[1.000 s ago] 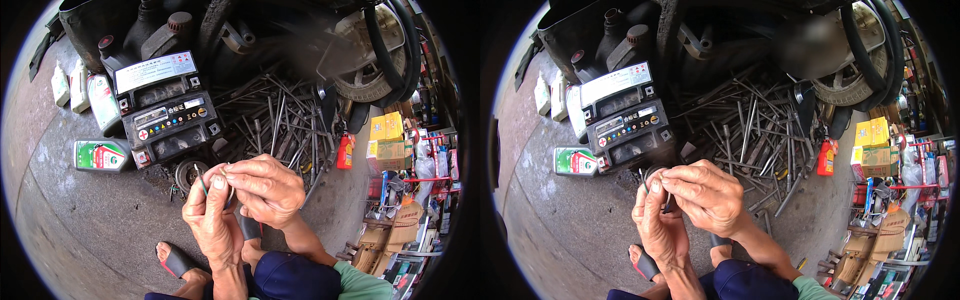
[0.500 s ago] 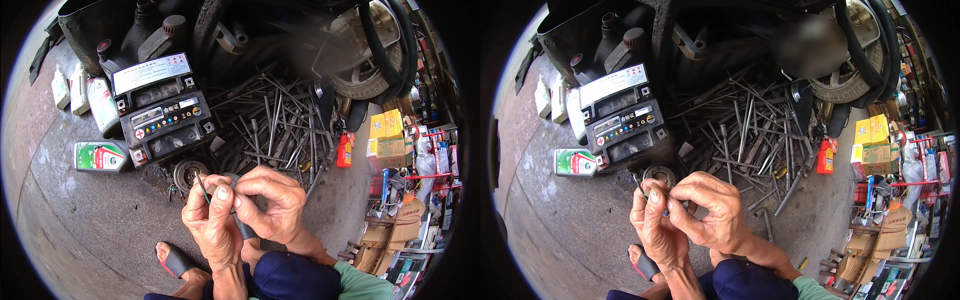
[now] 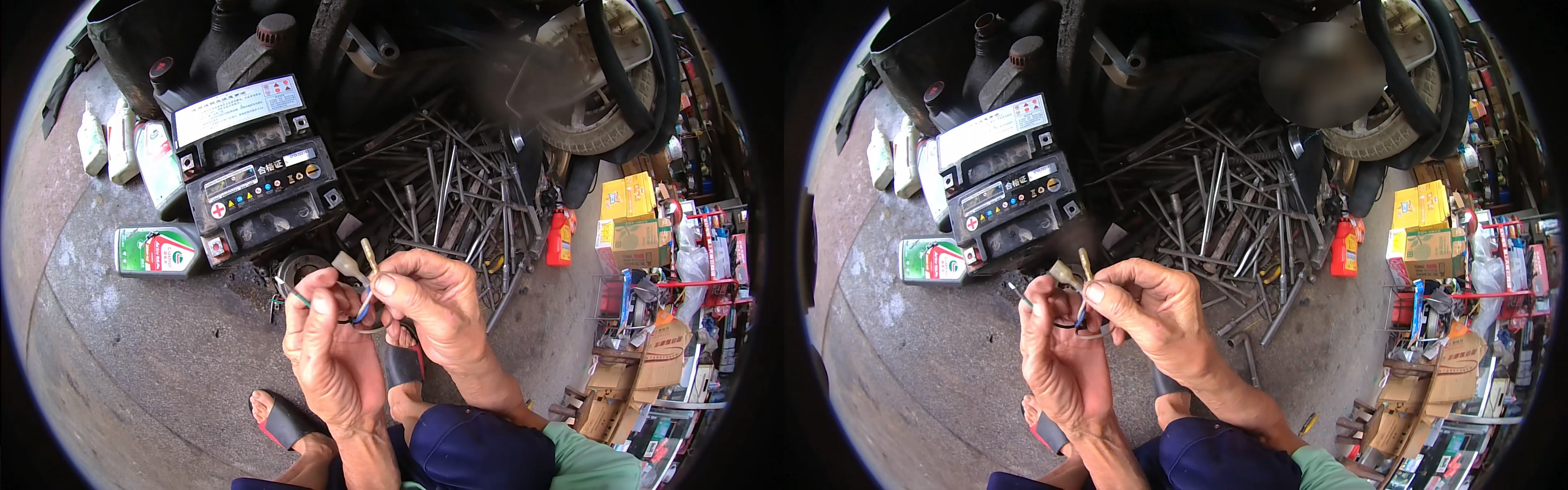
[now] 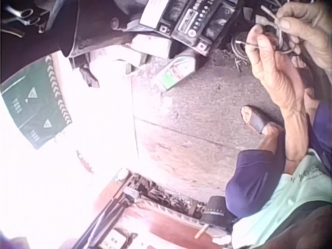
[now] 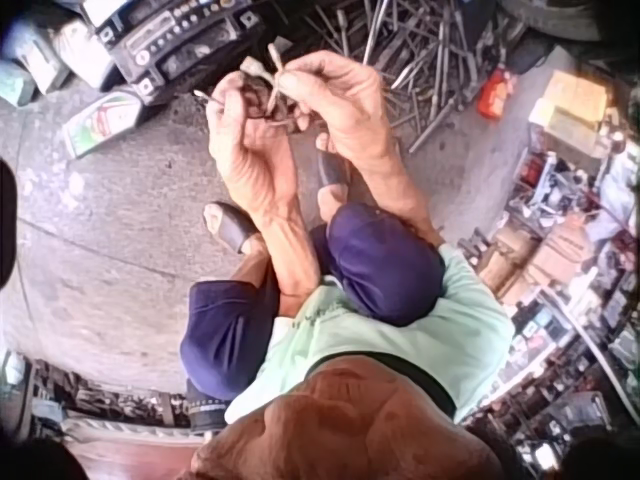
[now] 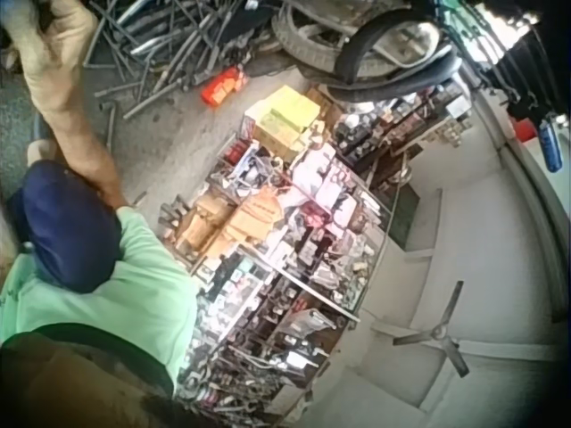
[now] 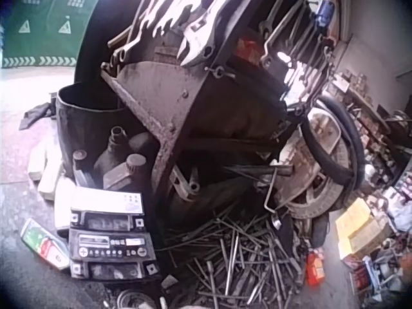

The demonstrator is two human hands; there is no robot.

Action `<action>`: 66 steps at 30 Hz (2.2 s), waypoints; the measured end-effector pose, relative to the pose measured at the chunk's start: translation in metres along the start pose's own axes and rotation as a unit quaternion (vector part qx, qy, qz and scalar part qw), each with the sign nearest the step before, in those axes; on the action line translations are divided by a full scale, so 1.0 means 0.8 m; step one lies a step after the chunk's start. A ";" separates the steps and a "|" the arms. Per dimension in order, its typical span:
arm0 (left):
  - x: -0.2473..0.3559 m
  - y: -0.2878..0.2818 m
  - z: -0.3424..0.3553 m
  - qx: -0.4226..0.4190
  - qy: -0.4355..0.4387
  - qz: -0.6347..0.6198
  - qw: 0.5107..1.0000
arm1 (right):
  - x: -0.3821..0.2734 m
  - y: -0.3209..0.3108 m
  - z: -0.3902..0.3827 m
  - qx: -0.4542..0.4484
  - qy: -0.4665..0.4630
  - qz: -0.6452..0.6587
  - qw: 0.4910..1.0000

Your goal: The person sits on the floor and repairs electrical wires by stripping insulation, twisting strands, and inserting them into connectors. They use pliers to strip the wire ends and manipulate the components with their hands.

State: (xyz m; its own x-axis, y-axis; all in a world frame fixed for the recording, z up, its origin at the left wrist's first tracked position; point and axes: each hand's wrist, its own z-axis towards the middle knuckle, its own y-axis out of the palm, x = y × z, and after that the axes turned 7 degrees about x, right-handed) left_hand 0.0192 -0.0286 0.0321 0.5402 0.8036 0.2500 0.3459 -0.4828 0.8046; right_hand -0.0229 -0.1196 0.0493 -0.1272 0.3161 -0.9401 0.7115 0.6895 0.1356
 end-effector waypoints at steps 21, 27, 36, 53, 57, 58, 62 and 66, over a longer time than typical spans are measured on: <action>-0.008 -0.027 0.005 -0.122 0.065 0.116 0.984 | -0.007 0.000 -0.002 -0.032 -0.072 -0.005 0.997; -0.015 -0.030 0.006 -0.139 0.116 0.194 0.964 | -0.013 -0.009 0.005 -0.046 -0.260 -0.152 0.952; -0.016 -0.034 0.006 -0.143 0.101 0.217 0.960 | -0.015 -0.001 0.000 -0.030 -0.280 -0.196 0.939; -0.021 -0.023 0.005 -0.022 0.178 0.314 0.932 | 0.001 -0.007 0.013 -0.025 -0.163 -0.176 0.971; -0.019 -0.016 0.004 -0.022 0.126 0.327 0.936 | 0.017 -0.010 0.031 0.002 -0.278 -0.194 0.941; -0.020 -0.015 0.005 -0.012 0.105 0.306 0.946 | 0.020 -0.011 0.037 0.003 -0.322 -0.206 0.924; -0.023 -0.019 0.012 0.044 0.044 0.225 0.972 | 0.021 -0.003 0.037 0.035 -0.373 -0.318 0.871; -0.031 -0.008 0.024 0.084 0.054 0.177 0.979 | 0.034 -0.016 0.062 -0.029 -0.529 -0.391 0.753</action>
State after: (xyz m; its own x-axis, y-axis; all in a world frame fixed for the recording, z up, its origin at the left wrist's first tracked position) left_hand 0.0185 -0.0521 0.0100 0.5676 0.6033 0.5602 0.2782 -0.7810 0.5591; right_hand -0.0016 -0.1522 0.0066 0.1529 -0.8755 -0.4584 0.6697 0.4329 -0.6034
